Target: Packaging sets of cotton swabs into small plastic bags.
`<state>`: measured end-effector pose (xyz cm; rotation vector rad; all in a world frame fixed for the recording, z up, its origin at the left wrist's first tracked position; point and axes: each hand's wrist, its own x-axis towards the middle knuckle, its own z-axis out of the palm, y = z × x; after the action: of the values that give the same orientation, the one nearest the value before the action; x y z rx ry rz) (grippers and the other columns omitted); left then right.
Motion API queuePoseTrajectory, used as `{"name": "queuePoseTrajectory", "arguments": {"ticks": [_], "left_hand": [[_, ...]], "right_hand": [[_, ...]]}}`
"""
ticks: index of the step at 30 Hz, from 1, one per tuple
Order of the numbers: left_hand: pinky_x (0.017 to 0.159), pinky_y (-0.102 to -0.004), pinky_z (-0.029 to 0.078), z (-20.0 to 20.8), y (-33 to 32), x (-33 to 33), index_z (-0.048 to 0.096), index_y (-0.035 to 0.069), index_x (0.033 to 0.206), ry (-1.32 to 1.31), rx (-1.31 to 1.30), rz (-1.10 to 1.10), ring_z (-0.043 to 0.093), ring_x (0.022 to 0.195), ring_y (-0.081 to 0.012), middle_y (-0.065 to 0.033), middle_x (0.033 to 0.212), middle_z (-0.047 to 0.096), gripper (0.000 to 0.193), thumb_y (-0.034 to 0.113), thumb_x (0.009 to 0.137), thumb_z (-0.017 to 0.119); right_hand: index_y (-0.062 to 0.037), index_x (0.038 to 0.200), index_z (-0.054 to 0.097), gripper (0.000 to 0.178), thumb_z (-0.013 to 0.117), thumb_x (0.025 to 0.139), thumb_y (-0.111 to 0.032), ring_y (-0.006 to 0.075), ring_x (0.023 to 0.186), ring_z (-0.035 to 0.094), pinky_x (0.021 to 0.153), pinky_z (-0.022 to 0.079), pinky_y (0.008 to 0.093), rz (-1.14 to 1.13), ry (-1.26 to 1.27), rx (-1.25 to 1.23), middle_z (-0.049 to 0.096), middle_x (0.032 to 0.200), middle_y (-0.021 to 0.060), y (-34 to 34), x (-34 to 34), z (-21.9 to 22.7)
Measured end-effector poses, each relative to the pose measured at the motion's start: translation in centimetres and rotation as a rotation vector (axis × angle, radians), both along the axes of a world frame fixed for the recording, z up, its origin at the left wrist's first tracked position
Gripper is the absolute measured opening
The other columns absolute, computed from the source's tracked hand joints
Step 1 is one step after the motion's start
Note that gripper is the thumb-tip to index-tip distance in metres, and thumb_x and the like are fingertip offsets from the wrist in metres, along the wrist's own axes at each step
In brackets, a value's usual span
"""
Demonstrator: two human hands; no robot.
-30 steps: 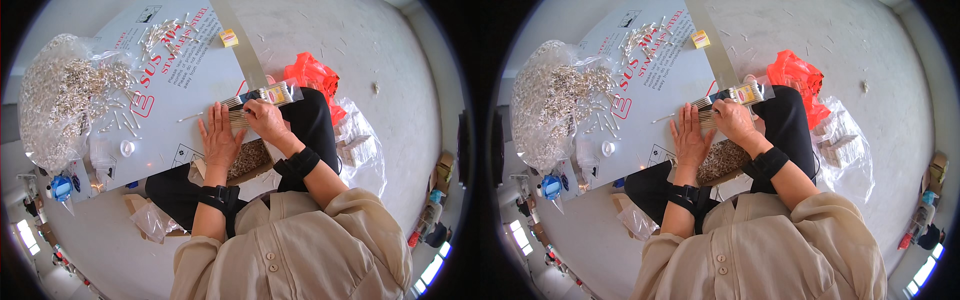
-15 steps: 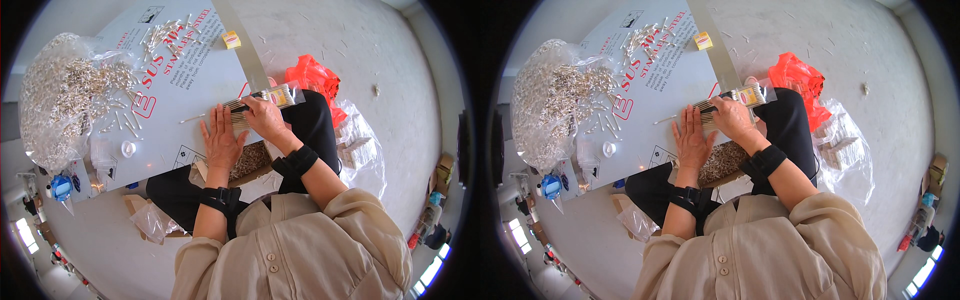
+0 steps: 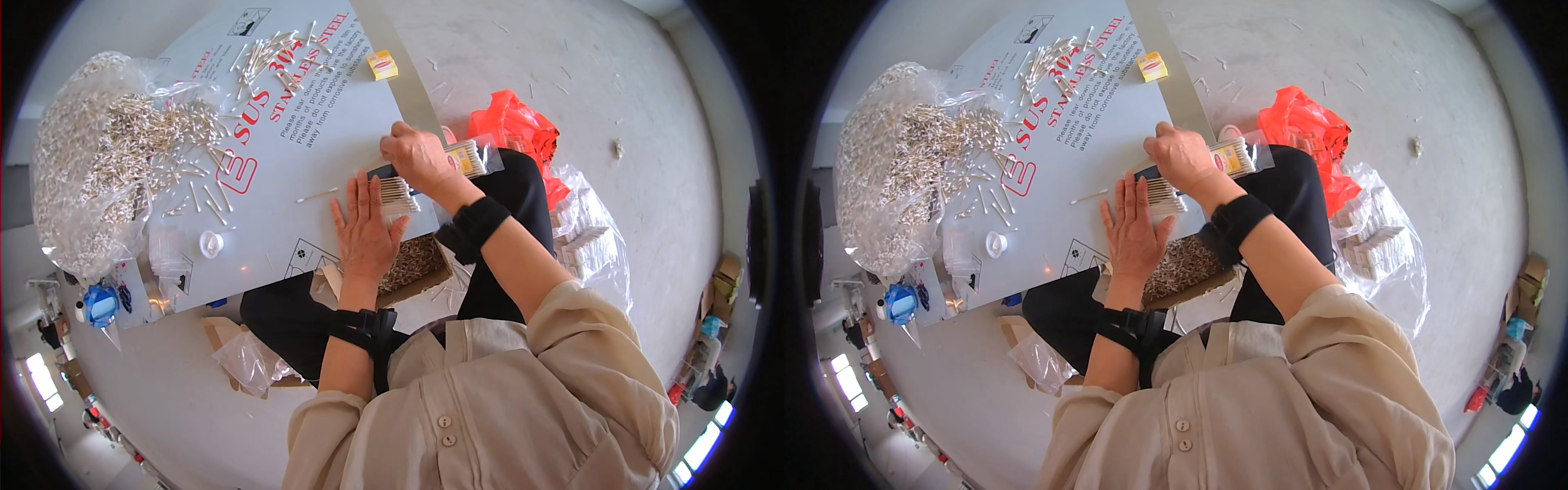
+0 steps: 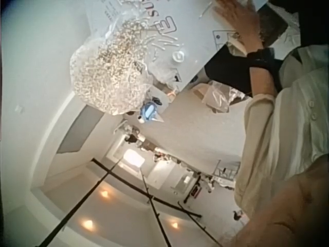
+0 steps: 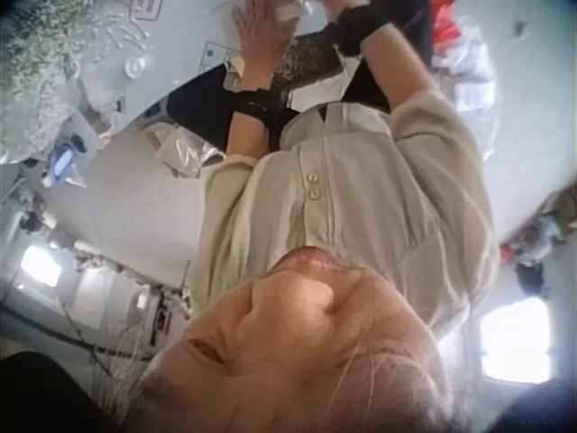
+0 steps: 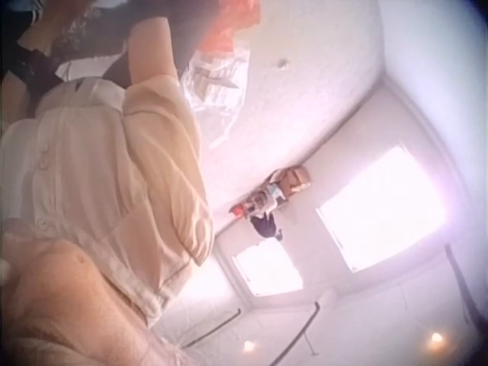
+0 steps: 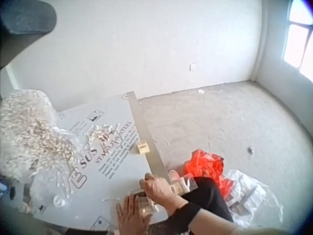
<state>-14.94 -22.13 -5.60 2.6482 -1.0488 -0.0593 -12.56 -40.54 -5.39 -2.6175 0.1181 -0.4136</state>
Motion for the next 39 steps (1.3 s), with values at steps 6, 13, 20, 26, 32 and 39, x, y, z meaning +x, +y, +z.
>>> {"name": "queuePoseTrajectory", "arguments": {"ticks": [6,13,20,26,32,39], "left_hand": [[0.117,-0.0557,0.008,-0.1,0.0,0.1,0.025,0.004,0.151,0.002,0.048,-0.006,0.018,0.147,-0.0282,-0.0133,0.158,0.023,0.076,0.049,0.094,0.048],[0.117,-0.0547,0.009,0.2,0.1,0.1,0.023,0.004,0.151,0.028,0.008,-0.001,0.018,0.147,-0.0297,-0.0136,0.158,0.022,0.075,0.042,0.093,0.053],[0.118,-0.0519,0.009,0.5,-0.2,0.2,0.024,0.003,0.151,0.045,-0.004,0.0,0.018,0.147,-0.0301,-0.0156,0.158,0.022,0.073,0.037,0.094,0.054],[0.118,-0.0446,0.017,-0.3,-0.9,1.8,0.022,-0.001,0.15,0.25,-0.722,0.089,0.02,0.146,-0.0337,-0.021,0.157,0.021,0.062,0.03,0.101,0.044],[0.116,-0.0412,0.026,-0.9,-3.2,2.2,0.029,-0.004,0.147,0.509,-1.179,0.281,0.035,0.139,-0.0295,-0.0208,0.15,0.034,0.055,0.031,0.105,0.034],[0.114,-0.0409,0.029,-0.8,-5.3,1.8,0.033,-0.005,0.145,0.529,-1.209,0.303,0.037,0.137,-0.031,-0.022,0.147,0.038,0.055,0.032,0.105,0.033]], "right_hand": [[-0.0047,0.089,0.066,0.015,0.065,0.074,-0.004,0.0333,0.085,0.064,0.074,0.052,0.0412,-0.014,-0.048,0.149,0.059,0.091,0.0142,-1.1,2.2,1.4],[-0.0011,0.104,0.065,0.032,0.067,0.072,0.0,0.0357,0.09,0.061,0.079,0.05,0.0398,0.127,0.048,0.261,0.059,0.097,0.0163,-0.6,-5.4,2.9],[0.0019,0.128,0.052,0.033,0.053,0.097,-0.007,0.0259,0.118,0.051,0.103,0.038,0.0326,-0.185,-0.205,0.867,0.051,0.129,0.015,3.5,-8.2,0.6],[0.0011,0.135,0.05,0.036,0.044,0.103,-0.015,0.0187,0.13,0.043,0.109,0.035,0.0301,-0.24,-0.347,1.027,0.045,0.143,0.0118,5.1,-7.1,-1.2],[0.0012,0.133,0.05,0.037,0.045,0.103,-0.019,0.026,0.133,0.042,0.11,0.031,0.0347,-0.235,-0.395,1.098,0.046,0.142,0.0166,5.9,-5.8,-1.3],[0.0006,0.134,0.051,0.035,0.043,0.104,-0.016,0.0215,0.132,0.043,0.109,0.036,0.0321,-0.217,-0.352,0.995,0.044,0.144,0.0139,4.7,-5.0,-1.2]]}}
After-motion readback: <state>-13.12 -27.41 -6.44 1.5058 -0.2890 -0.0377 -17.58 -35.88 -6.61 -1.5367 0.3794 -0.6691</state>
